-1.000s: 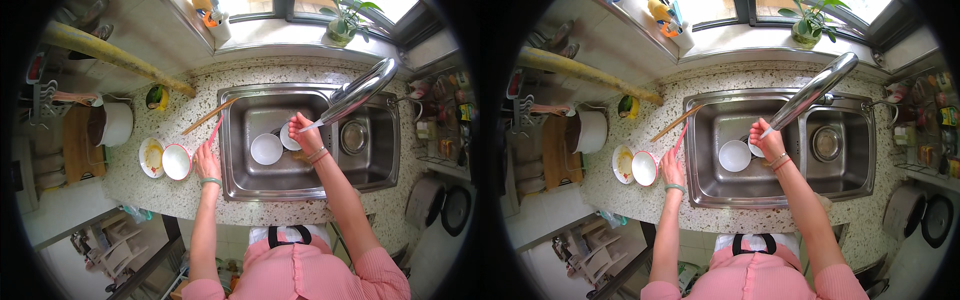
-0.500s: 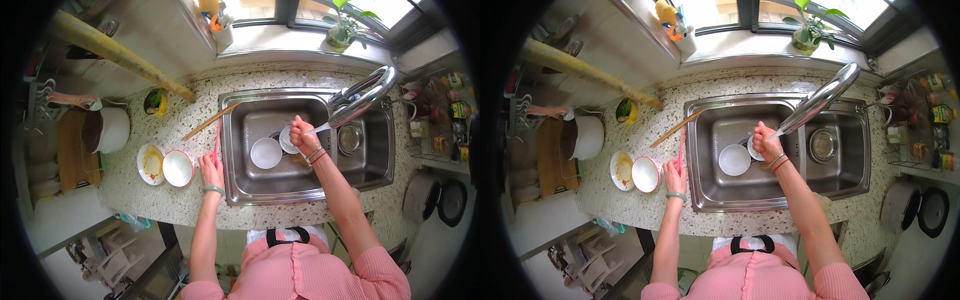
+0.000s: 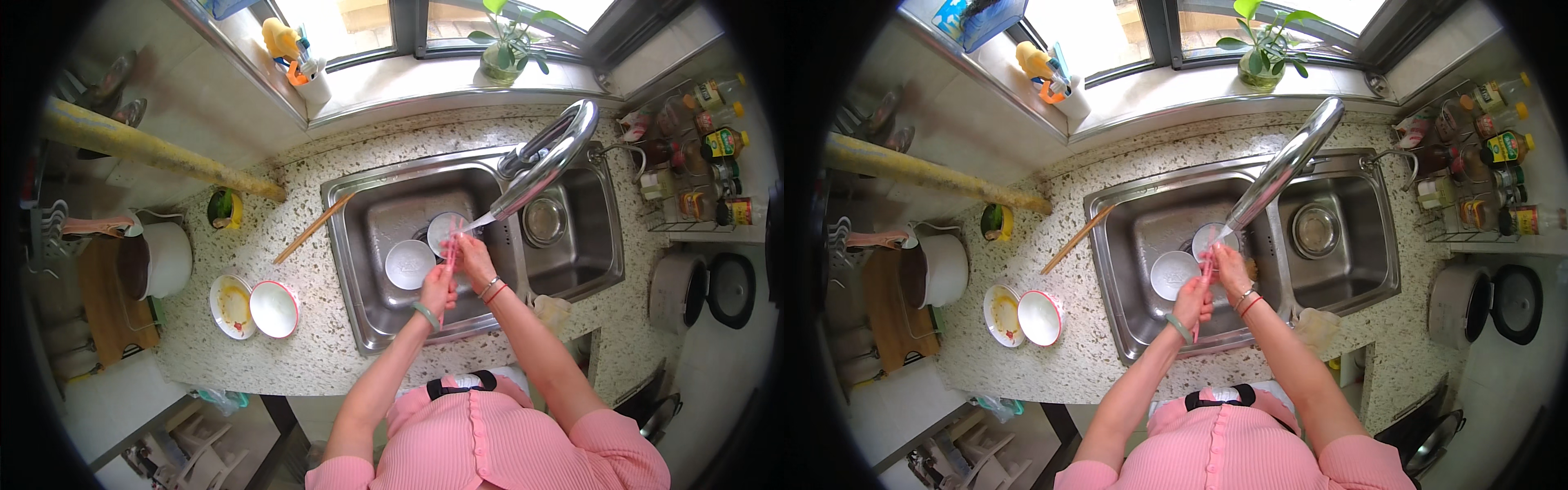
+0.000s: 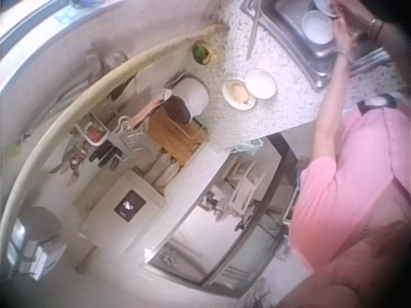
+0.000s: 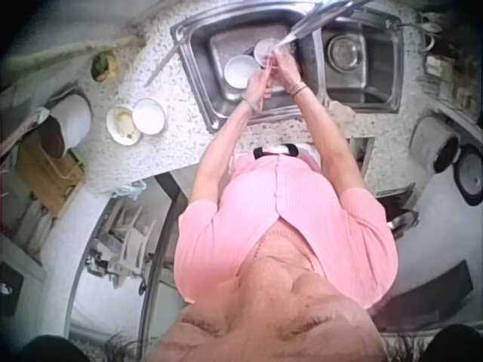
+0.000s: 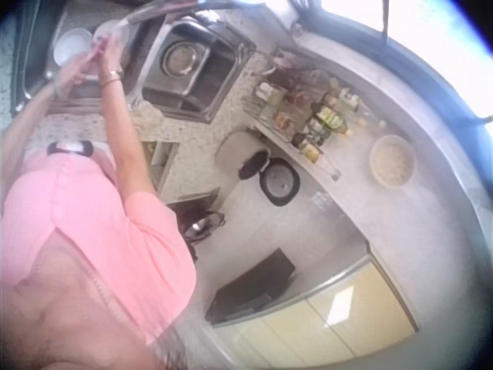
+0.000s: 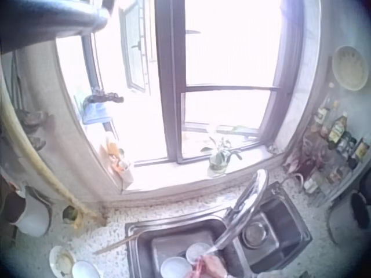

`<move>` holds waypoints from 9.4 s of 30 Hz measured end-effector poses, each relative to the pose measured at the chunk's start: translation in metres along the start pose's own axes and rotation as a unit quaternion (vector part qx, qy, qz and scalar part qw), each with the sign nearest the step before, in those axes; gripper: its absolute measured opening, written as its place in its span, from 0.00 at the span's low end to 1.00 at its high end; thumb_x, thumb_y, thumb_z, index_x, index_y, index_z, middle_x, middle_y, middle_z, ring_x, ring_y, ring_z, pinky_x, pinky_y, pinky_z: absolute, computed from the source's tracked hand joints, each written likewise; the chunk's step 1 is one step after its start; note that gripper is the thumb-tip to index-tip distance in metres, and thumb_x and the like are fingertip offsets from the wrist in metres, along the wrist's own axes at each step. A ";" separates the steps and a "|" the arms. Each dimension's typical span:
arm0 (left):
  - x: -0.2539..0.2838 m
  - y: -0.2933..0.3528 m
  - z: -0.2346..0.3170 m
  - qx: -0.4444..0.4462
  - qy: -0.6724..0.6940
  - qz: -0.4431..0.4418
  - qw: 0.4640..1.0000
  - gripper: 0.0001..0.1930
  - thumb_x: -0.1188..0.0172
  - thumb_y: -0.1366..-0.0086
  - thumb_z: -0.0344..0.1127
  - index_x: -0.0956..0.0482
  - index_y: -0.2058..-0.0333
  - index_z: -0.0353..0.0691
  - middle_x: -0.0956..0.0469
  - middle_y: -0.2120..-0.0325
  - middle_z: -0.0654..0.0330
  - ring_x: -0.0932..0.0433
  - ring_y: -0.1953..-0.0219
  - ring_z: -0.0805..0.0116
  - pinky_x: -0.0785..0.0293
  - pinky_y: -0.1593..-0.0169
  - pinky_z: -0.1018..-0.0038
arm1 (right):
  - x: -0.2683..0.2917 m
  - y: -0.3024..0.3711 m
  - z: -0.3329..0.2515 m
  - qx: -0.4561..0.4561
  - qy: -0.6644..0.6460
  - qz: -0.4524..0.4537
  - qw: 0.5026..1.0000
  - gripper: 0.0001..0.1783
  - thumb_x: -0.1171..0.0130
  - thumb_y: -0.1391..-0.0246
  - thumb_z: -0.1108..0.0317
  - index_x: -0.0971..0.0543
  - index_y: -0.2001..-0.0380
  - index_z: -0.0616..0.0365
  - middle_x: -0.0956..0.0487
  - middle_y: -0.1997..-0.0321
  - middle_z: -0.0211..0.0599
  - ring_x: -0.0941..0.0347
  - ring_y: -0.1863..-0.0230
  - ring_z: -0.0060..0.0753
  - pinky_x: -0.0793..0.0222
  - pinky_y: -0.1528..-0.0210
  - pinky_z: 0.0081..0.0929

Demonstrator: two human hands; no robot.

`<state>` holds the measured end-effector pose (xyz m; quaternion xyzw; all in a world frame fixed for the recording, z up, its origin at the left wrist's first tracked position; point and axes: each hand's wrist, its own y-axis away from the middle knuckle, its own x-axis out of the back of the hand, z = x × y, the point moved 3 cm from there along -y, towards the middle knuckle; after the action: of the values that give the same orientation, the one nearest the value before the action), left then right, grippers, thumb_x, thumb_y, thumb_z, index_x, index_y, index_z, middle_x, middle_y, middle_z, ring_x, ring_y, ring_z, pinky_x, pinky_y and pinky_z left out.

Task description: The person scoops cooked rice from a rice cooker into a bowl and places it on a table. They then proceed to the sink to wash a colander, a rice paddle, chopsticks, and several bowls using a sponge and running water.

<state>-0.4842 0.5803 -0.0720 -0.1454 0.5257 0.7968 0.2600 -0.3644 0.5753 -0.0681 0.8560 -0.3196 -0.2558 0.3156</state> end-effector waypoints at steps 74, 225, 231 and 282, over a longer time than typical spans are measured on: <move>0.000 0.006 -0.001 0.056 -0.049 0.047 0.996 0.18 0.60 0.27 0.54 0.37 0.72 0.49 0.44 0.88 0.73 0.50 0.91 0.83 0.56 0.88 0.83 | -0.004 0.008 0.040 -0.071 0.035 -0.054 0.995 0.15 0.54 0.35 0.61 0.26 0.61 0.62 0.21 0.75 0.37 0.27 0.79 0.27 0.29 0.76 0.26; 0.007 0.051 0.015 0.058 0.343 -0.117 0.930 0.14 0.56 0.26 0.41 0.30 0.59 0.34 0.42 0.86 0.70 0.47 0.91 0.85 0.52 0.86 0.84 | -0.015 -0.033 0.031 -0.116 -0.358 -0.136 0.917 0.16 0.58 0.33 0.56 0.33 0.75 0.50 0.36 0.79 0.25 0.36 0.76 0.27 0.32 0.64 0.33; 0.004 0.034 0.016 0.014 0.177 -0.011 0.984 0.13 0.52 0.28 0.43 0.32 0.62 0.38 0.40 0.87 0.70 0.47 0.92 0.83 0.53 0.88 0.83 | -0.018 0.007 0.060 -0.115 -0.223 -0.110 0.962 0.17 0.55 0.34 0.52 0.31 0.70 0.52 0.27 0.72 0.32 0.33 0.73 0.25 0.32 0.64 0.24; 0.006 0.021 -0.012 -0.016 -0.089 0.069 0.994 0.14 0.58 0.26 0.43 0.32 0.61 0.38 0.39 0.88 0.67 0.44 0.93 0.79 0.51 0.90 0.80 | -0.004 -0.010 0.057 -0.041 0.003 0.023 0.999 0.17 0.58 0.35 0.62 0.26 0.66 0.66 0.17 0.72 0.47 0.20 0.72 0.33 0.25 0.72 0.25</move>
<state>-0.5013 0.5648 -0.0641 -0.0420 0.4963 0.8309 0.2479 -0.3998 0.5626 -0.1118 0.8354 -0.3277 -0.2588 0.3574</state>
